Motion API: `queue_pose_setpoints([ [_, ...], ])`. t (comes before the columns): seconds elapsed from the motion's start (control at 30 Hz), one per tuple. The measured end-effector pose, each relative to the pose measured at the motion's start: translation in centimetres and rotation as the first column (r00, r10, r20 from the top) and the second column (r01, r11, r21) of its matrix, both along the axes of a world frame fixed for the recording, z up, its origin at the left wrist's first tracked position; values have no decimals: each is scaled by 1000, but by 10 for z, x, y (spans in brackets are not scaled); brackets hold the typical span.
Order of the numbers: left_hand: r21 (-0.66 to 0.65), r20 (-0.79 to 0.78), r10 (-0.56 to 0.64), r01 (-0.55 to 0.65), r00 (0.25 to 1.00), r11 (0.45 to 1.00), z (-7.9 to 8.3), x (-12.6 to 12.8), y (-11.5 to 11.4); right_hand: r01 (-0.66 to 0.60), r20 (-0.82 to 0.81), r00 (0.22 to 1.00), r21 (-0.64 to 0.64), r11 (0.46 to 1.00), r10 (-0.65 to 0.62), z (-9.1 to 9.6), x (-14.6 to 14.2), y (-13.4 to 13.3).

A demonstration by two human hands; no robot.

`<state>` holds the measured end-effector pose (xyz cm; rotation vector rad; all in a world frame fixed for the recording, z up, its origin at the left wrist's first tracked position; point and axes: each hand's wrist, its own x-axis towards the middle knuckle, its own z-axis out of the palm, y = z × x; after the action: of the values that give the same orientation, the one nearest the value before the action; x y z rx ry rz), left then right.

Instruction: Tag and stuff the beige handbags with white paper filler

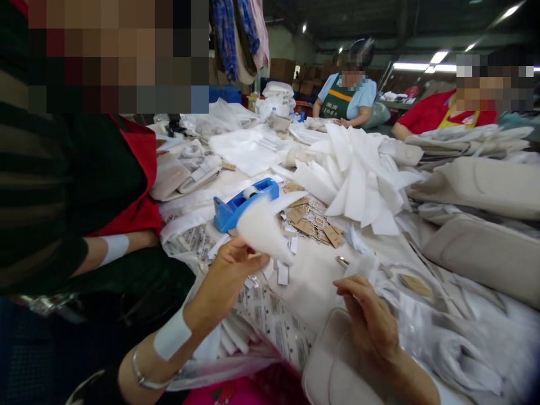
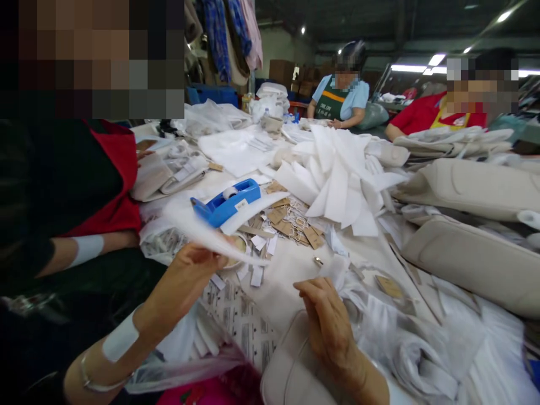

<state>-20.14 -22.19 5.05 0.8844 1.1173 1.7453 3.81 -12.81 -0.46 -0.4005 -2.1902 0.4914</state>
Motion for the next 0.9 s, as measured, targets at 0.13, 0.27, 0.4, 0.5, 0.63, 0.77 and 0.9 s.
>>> queue_pose_setpoints([
  [0.13, 22, -345, -80, 94, 935, 995, -18, 3, -43, 62, -23, 998, -37, 997, -63, 0, -1, -2],
  [0.27, -105, -388, -247, 224, 888, 969, -47, 3, -62, 78, -29, 997, -15, 997, -78, -1, -2, -1],
  [0.4, -261, -320, -330, 252, 888, 932, -55, 1, -66, 83, -42, 996, -40, 996, -85, -2, -1, -1],
  [0.5, -271, -290, -327, 251, 899, 929, -50, 0, -64, 100, -75, 991, -89, 991, -107, -1, 1, -1],
  [0.63, -236, -254, -262, 203, 931, 950, -45, 1, -55, 82, -185, 975, -206, 975, -121, 0, 1, -1],
  [0.77, -186, -238, -232, 190, 943, 964, -50, 4, -41, 45, -212, 972, -258, 965, -101, 0, -1, -1],
  [0.9, -138, -334, -186, 148, 924, 979, -55, 8, -28, 22, -224, 970, -311, 950, -96, 0, -2, -1],
])
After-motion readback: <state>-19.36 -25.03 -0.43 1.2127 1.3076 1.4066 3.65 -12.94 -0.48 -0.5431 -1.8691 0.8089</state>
